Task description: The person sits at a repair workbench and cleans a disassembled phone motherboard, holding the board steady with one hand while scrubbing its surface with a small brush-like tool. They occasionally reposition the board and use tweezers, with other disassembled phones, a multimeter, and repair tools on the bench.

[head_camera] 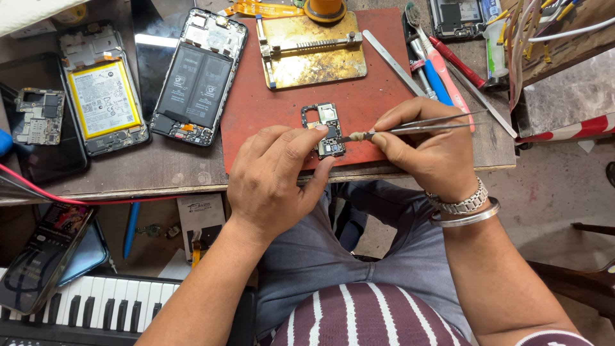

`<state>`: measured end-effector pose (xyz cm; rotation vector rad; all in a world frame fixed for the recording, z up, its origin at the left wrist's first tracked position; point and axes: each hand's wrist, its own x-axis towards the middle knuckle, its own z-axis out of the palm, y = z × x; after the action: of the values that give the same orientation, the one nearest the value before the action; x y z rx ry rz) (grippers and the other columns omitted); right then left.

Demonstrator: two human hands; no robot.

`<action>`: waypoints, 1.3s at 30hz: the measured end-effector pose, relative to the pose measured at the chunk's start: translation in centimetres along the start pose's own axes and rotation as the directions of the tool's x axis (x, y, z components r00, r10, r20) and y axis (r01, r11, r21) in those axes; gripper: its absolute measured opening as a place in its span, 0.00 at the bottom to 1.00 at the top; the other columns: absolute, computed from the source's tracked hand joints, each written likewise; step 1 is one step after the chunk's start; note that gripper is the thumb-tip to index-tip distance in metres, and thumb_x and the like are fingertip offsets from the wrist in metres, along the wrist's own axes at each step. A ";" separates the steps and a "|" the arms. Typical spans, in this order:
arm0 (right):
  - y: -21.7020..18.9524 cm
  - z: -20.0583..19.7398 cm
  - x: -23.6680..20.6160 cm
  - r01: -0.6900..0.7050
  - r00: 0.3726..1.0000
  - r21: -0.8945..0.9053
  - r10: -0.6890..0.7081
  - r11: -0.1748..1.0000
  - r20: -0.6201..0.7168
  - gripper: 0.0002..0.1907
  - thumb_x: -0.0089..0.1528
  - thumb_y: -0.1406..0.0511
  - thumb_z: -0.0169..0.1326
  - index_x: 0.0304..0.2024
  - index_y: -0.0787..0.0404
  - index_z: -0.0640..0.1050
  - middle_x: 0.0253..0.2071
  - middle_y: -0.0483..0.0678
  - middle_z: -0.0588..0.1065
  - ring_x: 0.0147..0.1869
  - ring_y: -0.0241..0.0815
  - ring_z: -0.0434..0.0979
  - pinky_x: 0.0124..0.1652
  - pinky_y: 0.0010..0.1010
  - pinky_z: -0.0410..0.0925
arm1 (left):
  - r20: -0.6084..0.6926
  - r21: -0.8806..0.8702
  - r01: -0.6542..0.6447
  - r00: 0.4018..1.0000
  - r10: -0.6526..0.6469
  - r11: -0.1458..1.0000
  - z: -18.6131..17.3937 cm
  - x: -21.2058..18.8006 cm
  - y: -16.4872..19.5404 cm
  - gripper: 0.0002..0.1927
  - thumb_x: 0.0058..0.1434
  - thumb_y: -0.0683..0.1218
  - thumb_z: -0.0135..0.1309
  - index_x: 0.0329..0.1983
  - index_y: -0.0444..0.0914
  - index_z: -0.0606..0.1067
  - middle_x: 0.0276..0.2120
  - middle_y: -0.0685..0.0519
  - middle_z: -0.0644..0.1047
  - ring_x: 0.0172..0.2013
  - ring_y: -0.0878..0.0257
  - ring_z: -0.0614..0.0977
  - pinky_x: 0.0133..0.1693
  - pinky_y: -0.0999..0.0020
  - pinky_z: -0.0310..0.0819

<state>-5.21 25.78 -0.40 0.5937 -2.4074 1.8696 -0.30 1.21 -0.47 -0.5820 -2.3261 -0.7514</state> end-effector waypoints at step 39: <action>-1.3 2.6 -4.6 0.157 0.973 -0.130 -0.176 0.979 -0.152 0.08 0.63 0.73 0.64 0.44 0.65 0.80 0.43 0.46 0.79 0.44 0.32 0.80 0.44 0.22 0.73 | -0.071 -0.014 -0.043 0.997 0.042 0.999 -0.7 -0.4 0.9 0.17 0.61 0.46 0.66 0.49 0.42 0.73 0.42 0.54 0.80 0.48 0.53 0.80 0.52 0.57 0.72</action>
<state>-0.02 24.34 -1.12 0.5894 -2.2677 1.6305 0.83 1.37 0.03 -0.6000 -2.2383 -0.7589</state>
